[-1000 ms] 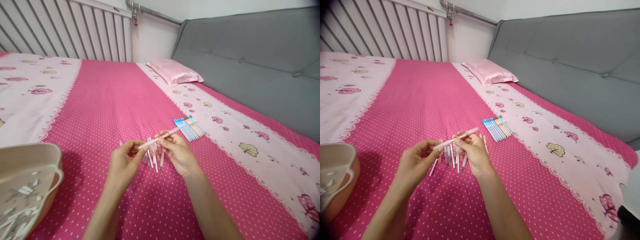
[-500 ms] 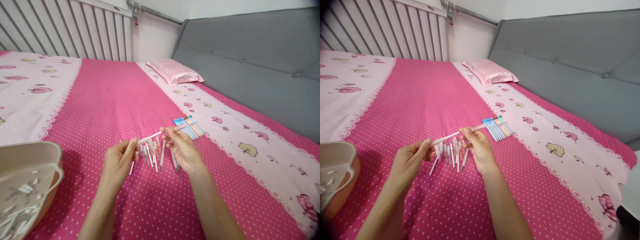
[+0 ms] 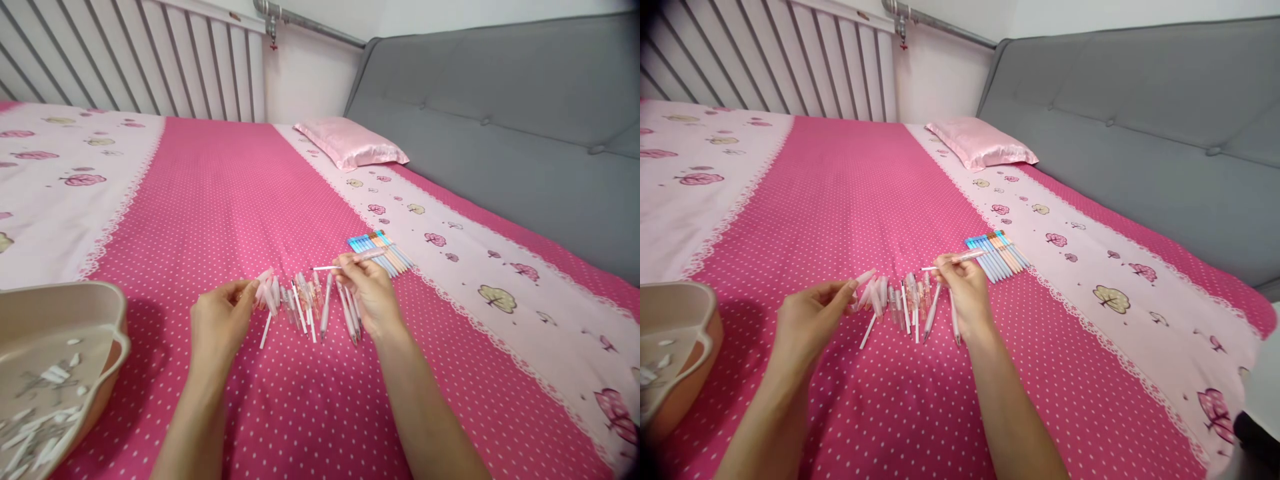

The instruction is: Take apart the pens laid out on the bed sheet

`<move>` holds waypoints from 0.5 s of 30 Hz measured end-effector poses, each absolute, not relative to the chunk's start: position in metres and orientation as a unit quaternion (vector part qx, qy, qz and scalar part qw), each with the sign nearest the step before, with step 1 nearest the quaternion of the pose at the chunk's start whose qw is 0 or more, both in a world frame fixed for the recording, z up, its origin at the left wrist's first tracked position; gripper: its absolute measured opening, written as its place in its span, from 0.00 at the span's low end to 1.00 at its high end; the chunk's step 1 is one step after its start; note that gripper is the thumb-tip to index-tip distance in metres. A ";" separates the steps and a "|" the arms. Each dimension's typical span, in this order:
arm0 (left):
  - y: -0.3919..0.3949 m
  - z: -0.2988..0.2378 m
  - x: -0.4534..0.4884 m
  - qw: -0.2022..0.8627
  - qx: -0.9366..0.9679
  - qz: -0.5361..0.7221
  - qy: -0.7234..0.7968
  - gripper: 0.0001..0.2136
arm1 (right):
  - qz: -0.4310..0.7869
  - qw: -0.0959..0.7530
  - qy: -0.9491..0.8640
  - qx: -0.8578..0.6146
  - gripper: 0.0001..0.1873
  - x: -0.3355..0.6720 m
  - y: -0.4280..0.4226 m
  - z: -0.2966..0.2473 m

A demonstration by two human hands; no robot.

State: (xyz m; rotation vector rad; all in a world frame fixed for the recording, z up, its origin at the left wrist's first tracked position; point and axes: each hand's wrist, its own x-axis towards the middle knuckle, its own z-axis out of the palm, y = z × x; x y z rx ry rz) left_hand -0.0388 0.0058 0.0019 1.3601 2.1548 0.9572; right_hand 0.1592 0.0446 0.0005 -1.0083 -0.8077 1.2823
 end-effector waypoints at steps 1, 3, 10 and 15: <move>0.007 0.000 -0.038 0.201 0.481 0.340 0.783 0.18 | 0.560 0.588 -0.382 -0.441 0.13 0.155 0.043 -0.002; 0.010 -0.005 -0.034 0.194 0.483 0.330 0.788 0.19 | 0.575 0.522 -0.449 -0.442 0.12 0.145 0.039 -0.005; 0.010 -0.006 -0.027 0.223 0.536 0.287 0.762 0.21 | 0.647 0.298 -0.563 -0.419 0.14 0.141 0.033 -0.012; 0.007 0.000 -0.026 0.196 0.556 0.265 0.763 0.20 | 0.584 0.204 -0.625 -0.475 0.19 0.144 0.033 -0.017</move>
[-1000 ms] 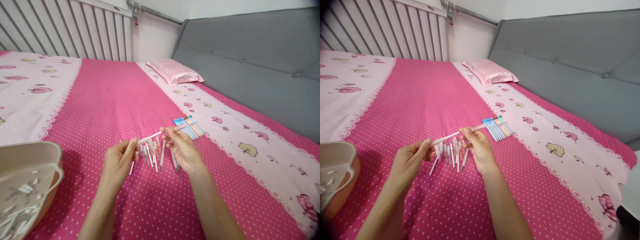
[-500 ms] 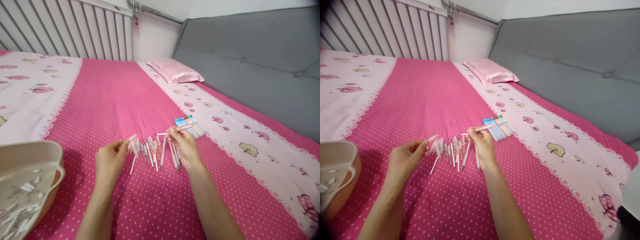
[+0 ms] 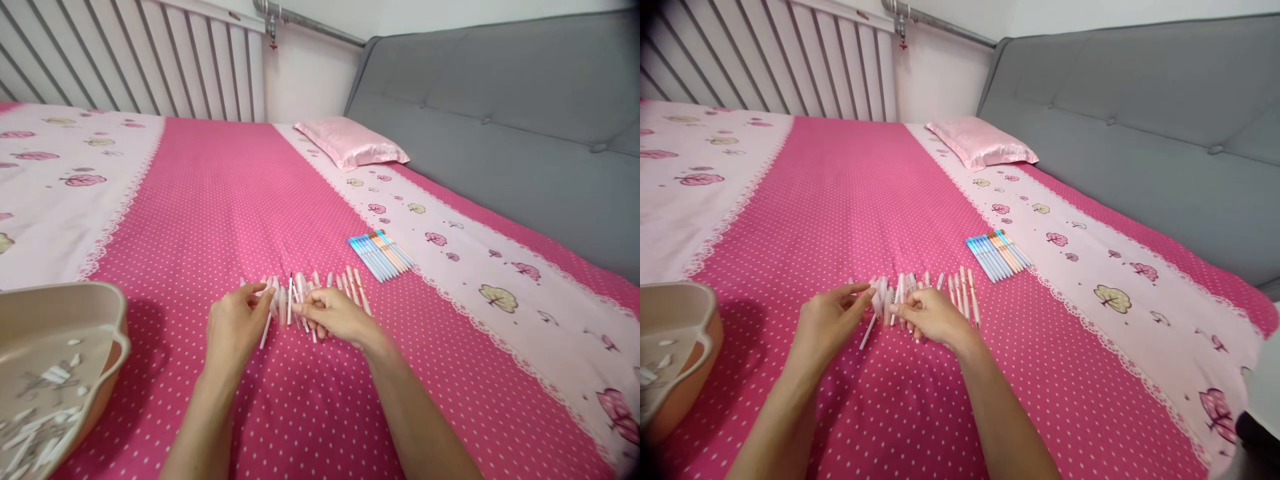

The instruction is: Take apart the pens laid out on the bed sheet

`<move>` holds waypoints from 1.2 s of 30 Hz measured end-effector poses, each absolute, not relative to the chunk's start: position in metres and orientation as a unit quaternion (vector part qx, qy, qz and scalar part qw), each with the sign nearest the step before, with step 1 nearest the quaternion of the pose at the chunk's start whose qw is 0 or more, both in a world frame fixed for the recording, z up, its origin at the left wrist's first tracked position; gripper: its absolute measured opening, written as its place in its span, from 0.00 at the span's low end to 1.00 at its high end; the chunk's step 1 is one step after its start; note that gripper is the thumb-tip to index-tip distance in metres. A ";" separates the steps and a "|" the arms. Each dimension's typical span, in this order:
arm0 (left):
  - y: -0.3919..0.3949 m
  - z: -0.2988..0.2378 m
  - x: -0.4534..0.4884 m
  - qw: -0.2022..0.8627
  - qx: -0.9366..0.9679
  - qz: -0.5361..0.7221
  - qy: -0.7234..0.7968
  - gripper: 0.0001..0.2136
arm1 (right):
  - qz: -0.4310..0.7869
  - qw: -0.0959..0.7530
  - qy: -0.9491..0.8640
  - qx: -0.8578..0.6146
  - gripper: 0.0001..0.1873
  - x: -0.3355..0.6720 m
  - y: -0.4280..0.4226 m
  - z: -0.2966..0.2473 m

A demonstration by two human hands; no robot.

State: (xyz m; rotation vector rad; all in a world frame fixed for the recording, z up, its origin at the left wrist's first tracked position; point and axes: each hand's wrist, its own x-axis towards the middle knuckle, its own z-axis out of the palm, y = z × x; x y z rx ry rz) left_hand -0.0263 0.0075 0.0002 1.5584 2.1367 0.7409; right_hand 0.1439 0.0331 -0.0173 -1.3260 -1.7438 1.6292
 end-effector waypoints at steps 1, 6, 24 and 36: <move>0.007 0.001 -0.026 0.194 0.558 0.263 0.763 0.20 | 0.550 0.191 -0.650 -0.489 0.21 0.143 0.032 -0.016; 0.005 0.006 -0.027 0.205 0.546 0.272 0.765 0.20 | 0.327 0.165 -0.725 -0.584 0.20 0.148 0.028 -0.003; 0.000 0.009 -0.025 0.198 0.559 0.302 0.747 0.19 | 0.366 0.162 -0.634 -0.662 0.20 0.170 0.053 -0.034; -0.006 0.010 0.009 0.242 0.694 0.326 0.595 0.17 | 0.608 0.435 -0.480 -0.459 0.07 0.149 0.033 0.008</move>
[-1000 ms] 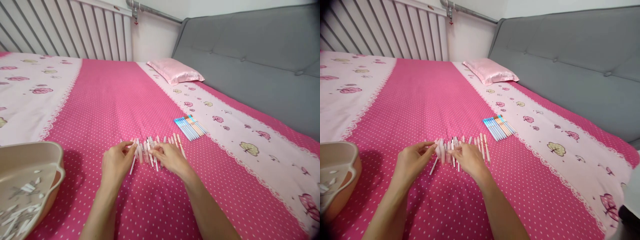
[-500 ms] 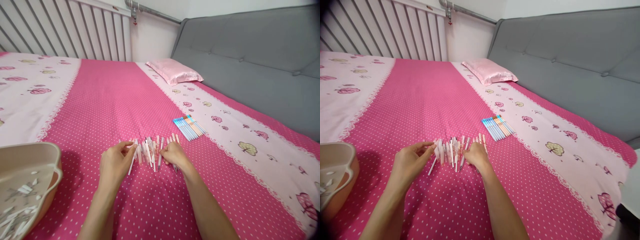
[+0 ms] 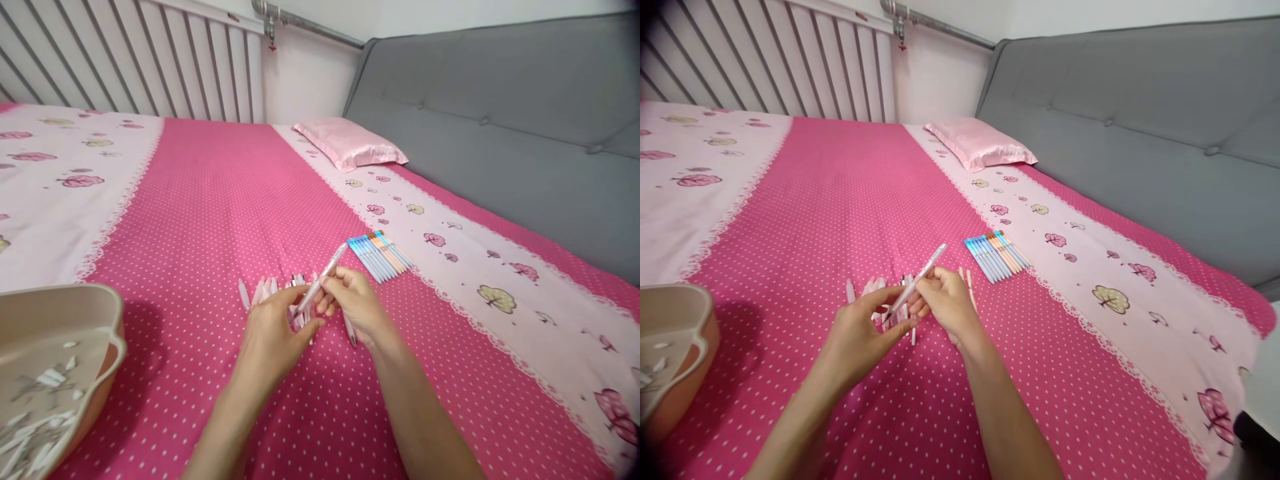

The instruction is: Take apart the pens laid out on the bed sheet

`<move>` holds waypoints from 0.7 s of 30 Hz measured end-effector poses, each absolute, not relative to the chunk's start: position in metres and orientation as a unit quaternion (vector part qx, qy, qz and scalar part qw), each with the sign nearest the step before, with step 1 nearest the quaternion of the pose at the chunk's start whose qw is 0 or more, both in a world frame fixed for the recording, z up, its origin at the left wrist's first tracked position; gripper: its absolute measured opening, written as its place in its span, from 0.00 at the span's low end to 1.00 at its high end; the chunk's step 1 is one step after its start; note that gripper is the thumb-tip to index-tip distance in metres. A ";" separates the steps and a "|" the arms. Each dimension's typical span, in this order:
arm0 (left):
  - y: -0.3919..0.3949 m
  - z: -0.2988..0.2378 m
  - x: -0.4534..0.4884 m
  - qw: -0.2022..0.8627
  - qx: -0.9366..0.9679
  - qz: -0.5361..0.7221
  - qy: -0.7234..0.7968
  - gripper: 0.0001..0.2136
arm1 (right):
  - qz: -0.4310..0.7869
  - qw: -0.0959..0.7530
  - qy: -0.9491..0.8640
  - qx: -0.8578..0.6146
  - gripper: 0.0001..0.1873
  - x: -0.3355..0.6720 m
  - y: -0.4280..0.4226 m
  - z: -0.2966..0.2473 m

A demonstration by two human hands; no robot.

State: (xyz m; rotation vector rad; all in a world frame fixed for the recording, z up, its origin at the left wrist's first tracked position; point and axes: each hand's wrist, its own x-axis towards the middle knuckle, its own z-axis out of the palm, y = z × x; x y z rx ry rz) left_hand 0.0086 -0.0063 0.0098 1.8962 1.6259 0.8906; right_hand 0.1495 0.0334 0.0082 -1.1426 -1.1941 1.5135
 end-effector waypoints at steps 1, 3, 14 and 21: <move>-0.006 0.009 0.009 0.242 0.687 0.330 0.601 0.16 | 0.614 0.441 -0.477 -0.447 0.08 0.147 0.033 0.008; -0.006 0.009 0.007 0.236 0.670 0.337 0.618 0.14 | 0.622 0.447 -0.476 -0.432 0.09 0.145 0.032 0.009; -0.007 0.010 0.004 0.215 0.622 0.360 0.661 0.13 | 0.608 0.511 -0.408 -0.450 0.14 0.145 0.036 -0.001; -0.007 0.010 0.003 0.266 0.619 0.377 0.636 0.09 | 0.619 0.515 -0.401 -0.437 0.13 0.147 0.036 0.003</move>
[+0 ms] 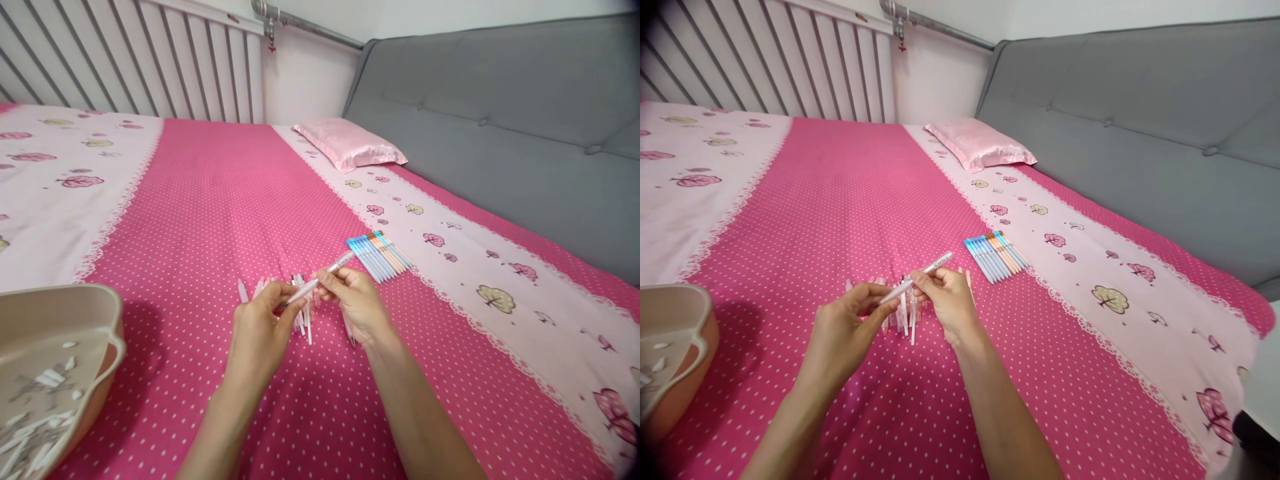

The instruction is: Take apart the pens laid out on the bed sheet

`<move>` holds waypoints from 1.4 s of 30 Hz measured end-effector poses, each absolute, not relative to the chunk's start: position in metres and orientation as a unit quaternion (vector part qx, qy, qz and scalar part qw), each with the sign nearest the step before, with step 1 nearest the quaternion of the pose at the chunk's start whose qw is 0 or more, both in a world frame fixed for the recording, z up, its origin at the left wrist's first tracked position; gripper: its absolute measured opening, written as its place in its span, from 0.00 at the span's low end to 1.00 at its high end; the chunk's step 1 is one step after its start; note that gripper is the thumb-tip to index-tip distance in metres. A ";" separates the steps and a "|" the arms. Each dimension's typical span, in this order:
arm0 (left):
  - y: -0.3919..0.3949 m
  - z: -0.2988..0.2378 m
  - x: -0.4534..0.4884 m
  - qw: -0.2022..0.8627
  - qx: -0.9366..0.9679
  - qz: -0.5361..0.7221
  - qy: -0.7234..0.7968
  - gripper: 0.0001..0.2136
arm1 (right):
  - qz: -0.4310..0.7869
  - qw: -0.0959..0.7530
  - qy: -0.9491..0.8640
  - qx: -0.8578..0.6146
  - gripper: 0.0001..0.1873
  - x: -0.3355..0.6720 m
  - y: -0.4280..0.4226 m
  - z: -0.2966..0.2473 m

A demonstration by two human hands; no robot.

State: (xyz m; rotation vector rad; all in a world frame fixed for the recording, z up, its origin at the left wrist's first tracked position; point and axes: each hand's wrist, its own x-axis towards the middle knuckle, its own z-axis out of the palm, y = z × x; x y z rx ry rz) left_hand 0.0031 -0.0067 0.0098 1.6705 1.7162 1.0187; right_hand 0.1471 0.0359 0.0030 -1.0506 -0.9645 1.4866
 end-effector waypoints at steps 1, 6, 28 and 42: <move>-0.007 0.009 0.003 0.277 0.616 0.378 0.633 0.09 | 0.617 0.515 -0.404 -0.437 0.13 0.147 0.036 0.003; -0.008 0.007 0.002 0.338 0.602 0.388 0.610 0.11 | 0.611 0.513 -0.418 -0.435 0.13 0.147 0.037 0.002; -0.005 0.013 -0.005 0.538 0.498 0.437 0.522 0.20 | 0.649 0.532 -0.425 -0.339 0.13 0.153 0.033 0.009; -0.004 0.013 -0.009 0.251 0.621 0.416 0.615 0.15 | 0.641 0.564 -0.383 -0.352 0.14 0.150 0.033 0.012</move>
